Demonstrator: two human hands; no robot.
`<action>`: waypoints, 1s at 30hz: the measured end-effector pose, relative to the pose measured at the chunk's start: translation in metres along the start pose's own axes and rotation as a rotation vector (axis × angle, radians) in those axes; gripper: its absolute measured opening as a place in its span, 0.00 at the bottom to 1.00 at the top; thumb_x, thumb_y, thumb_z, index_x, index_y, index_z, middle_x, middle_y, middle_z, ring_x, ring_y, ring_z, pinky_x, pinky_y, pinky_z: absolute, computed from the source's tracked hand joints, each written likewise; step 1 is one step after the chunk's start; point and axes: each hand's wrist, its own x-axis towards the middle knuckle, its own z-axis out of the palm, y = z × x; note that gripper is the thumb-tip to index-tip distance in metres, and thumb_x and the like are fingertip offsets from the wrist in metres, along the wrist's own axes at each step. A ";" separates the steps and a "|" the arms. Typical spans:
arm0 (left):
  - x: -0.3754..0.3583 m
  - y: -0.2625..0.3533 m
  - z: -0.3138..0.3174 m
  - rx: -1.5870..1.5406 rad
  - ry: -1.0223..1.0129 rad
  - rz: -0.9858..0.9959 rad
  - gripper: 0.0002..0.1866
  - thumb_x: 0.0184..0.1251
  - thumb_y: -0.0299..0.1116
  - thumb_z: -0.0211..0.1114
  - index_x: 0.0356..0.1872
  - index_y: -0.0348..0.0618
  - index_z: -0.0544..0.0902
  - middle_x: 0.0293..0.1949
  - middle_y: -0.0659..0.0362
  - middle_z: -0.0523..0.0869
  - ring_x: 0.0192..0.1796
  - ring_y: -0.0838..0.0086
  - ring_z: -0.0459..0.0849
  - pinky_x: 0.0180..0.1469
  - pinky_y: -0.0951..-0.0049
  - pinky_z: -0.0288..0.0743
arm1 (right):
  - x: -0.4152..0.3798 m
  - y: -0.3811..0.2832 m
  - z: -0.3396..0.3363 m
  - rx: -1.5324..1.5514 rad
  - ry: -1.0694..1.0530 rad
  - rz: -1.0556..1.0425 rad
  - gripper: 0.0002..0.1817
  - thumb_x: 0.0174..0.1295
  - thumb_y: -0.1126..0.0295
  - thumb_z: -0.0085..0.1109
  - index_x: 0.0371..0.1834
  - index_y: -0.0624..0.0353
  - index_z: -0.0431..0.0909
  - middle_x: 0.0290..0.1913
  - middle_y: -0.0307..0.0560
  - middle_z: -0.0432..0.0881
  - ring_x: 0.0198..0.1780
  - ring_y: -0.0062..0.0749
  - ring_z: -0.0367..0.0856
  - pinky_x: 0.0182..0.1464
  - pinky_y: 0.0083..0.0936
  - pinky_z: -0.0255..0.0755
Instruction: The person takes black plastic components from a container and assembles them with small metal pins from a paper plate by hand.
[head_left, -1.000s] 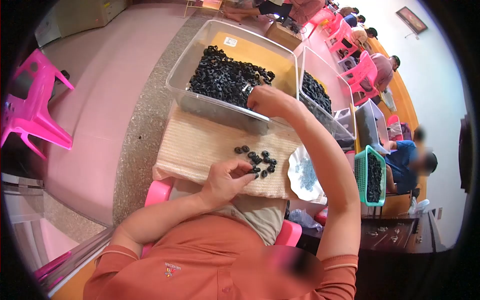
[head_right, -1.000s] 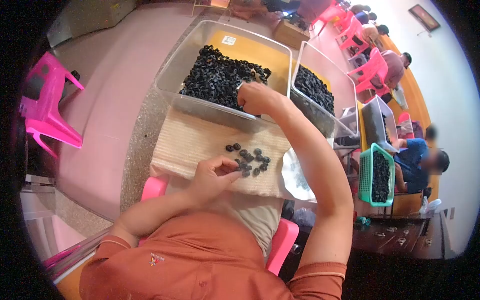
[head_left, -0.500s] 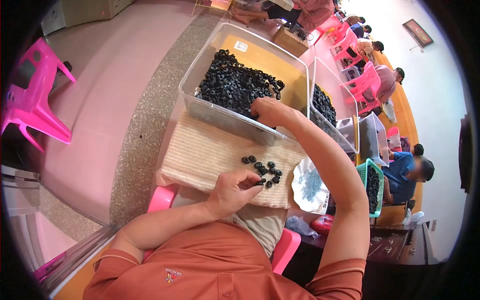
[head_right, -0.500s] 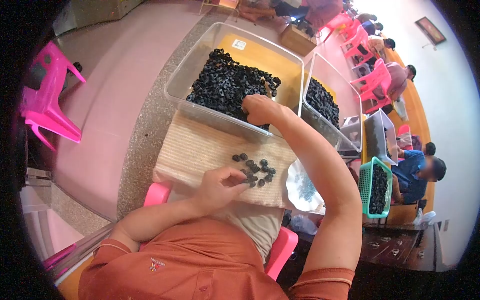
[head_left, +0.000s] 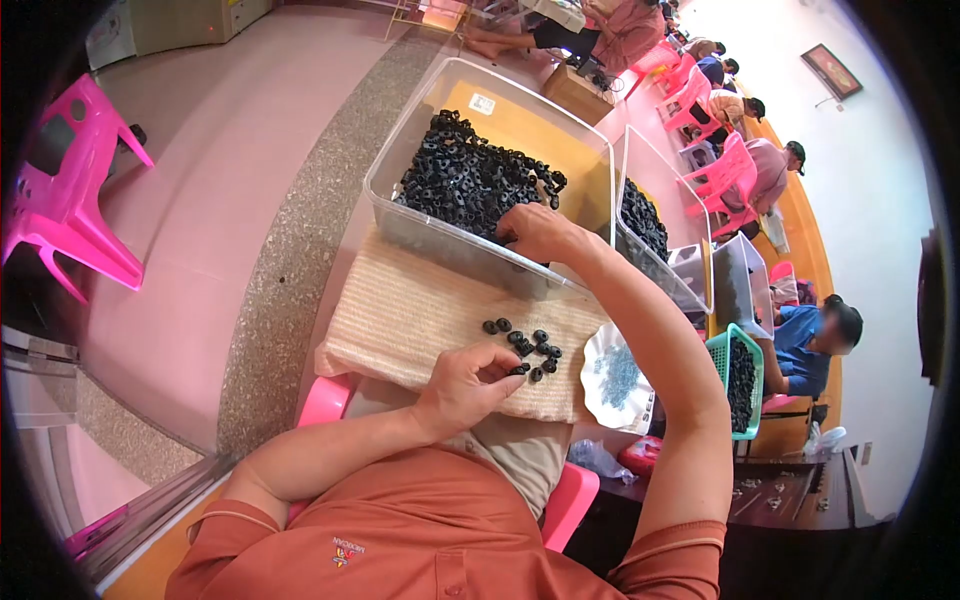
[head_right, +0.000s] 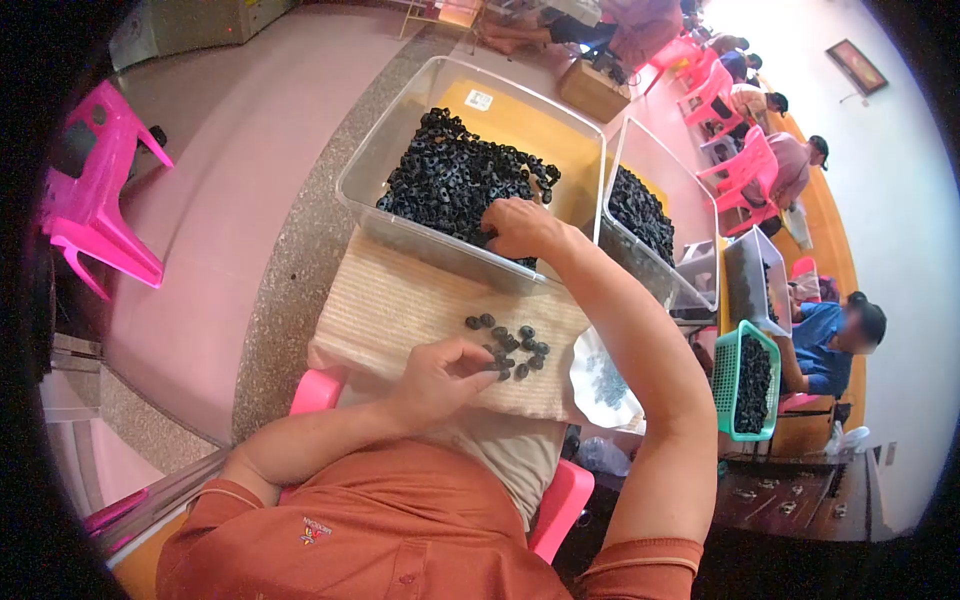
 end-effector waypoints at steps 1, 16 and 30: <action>0.000 0.001 -0.001 0.008 -0.009 0.000 0.11 0.62 0.27 0.76 0.44 0.35 0.88 0.40 0.56 0.91 0.40 0.79 0.87 0.43 0.76 0.82 | 0.001 0.000 0.000 0.004 -0.013 -0.001 0.12 0.50 0.69 0.63 0.34 0.64 0.87 0.37 0.63 0.88 0.46 0.56 0.88 0.48 0.47 0.80; 0.000 0.000 0.002 0.014 0.037 0.064 0.09 0.62 0.27 0.75 0.41 0.35 0.88 0.36 0.53 0.91 0.36 0.74 0.91 0.40 0.72 0.84 | 0.010 0.002 0.006 0.002 -0.070 0.048 0.13 0.45 0.67 0.66 0.33 0.61 0.89 0.35 0.61 0.88 0.42 0.55 0.88 0.44 0.43 0.81; 0.000 0.004 0.001 0.015 0.038 0.089 0.09 0.62 0.27 0.75 0.40 0.35 0.87 0.36 0.54 0.90 0.35 0.74 0.90 0.40 0.73 0.83 | 0.011 0.001 0.009 0.093 -0.049 0.011 0.12 0.44 0.66 0.71 0.32 0.59 0.88 0.34 0.55 0.89 0.42 0.50 0.89 0.44 0.39 0.81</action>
